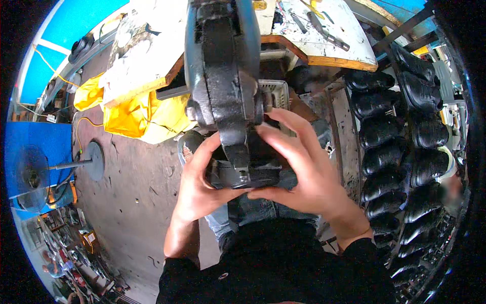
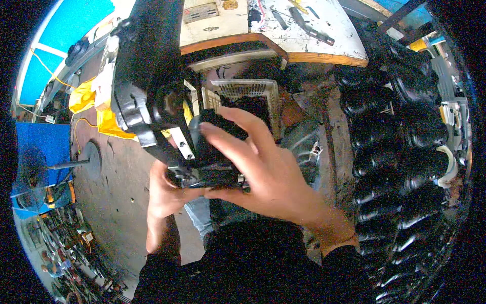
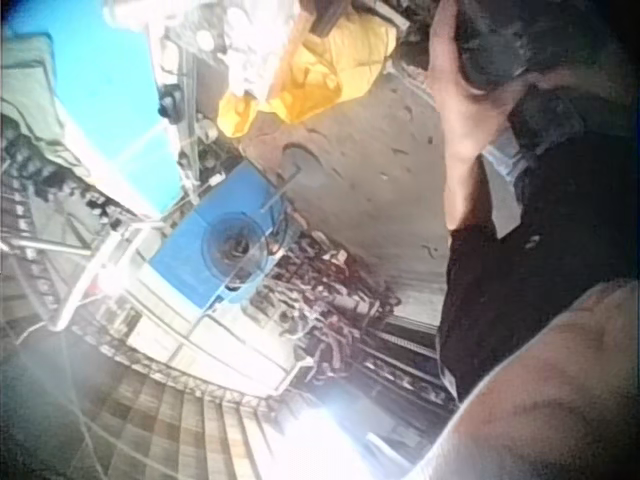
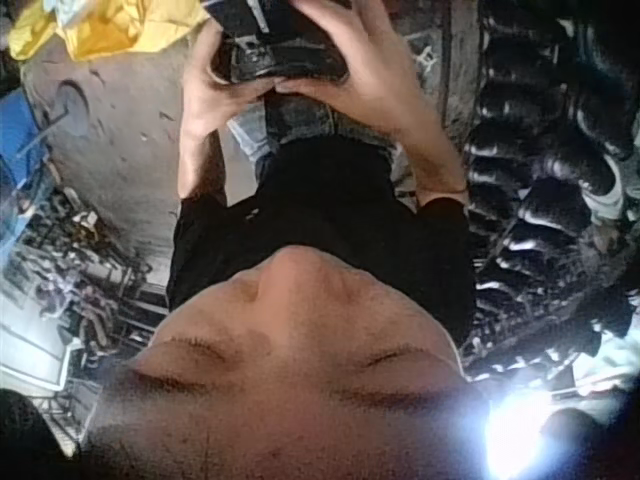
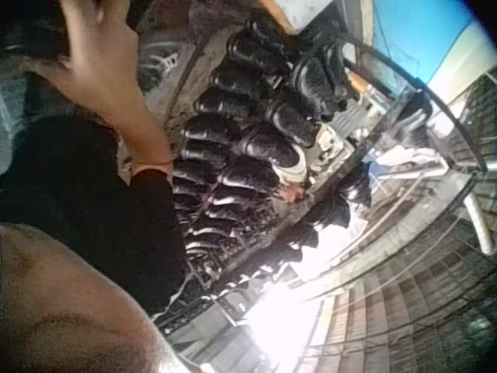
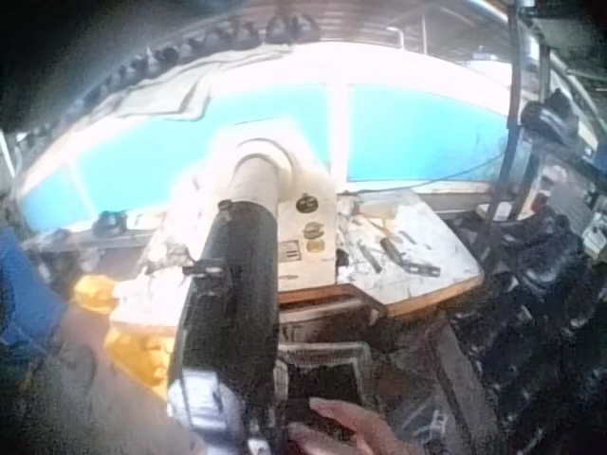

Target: Operating a sole-stitching machine to attach soles to leather shoes in a factory setting.

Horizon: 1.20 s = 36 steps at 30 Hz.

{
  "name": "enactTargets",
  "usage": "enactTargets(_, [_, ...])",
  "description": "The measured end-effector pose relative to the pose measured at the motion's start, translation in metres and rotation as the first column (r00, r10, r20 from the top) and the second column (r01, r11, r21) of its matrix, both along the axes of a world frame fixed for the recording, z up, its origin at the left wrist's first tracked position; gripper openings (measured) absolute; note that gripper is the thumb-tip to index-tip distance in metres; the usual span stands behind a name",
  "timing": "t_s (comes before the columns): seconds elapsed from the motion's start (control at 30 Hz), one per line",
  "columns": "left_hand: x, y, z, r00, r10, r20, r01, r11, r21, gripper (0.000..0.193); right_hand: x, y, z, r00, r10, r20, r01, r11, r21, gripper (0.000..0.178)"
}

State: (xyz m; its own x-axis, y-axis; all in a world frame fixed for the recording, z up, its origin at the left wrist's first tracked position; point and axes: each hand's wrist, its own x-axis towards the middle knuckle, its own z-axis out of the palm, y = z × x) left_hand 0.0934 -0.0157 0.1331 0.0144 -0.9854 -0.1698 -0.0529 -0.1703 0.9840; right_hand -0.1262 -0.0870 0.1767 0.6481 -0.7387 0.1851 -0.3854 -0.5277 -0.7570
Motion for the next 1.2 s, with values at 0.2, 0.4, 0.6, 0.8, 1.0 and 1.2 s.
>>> enactTargets(0.2, [-0.019,-0.002,-0.038,0.939,0.009,-0.344,-0.067,0.985,-0.157,0.106,-0.041,0.019,-0.128,0.963,-0.186,0.196,0.137,0.961,0.24,0.114])
enactTargets(0.4, [-0.027,0.019,-0.09,0.85,0.17,-0.499,-0.203,0.979,-0.011,0.108,-0.097,0.023,-0.169,0.948,-0.245,0.205,0.096,0.83,0.549,0.094])
enactTargets(0.6, [-0.046,0.026,-0.09,0.839,0.277,-0.469,-0.221,0.96,0.17,0.08,-0.159,0.002,-0.111,0.914,-0.352,0.201,0.28,0.907,0.315,0.083])
enactTargets(0.8, [-0.06,0.023,-0.101,0.661,0.261,-0.704,-0.201,0.965,0.17,0.068,-0.156,-0.021,-0.022,0.76,-0.424,0.493,0.351,0.906,0.238,0.095])
enactTargets(1.0, [-0.032,0.006,-0.092,0.966,0.159,-0.203,-0.152,0.987,0.051,0.065,-0.136,-0.008,0.019,0.82,-0.197,0.538,0.367,0.902,-0.229,0.071])
enactTargets(1.2, [-0.041,0.011,-0.138,0.967,-0.207,0.152,0.219,0.973,-0.07,0.073,-0.17,-0.011,0.154,0.606,-0.628,0.488,0.516,-0.157,-0.842,0.062])
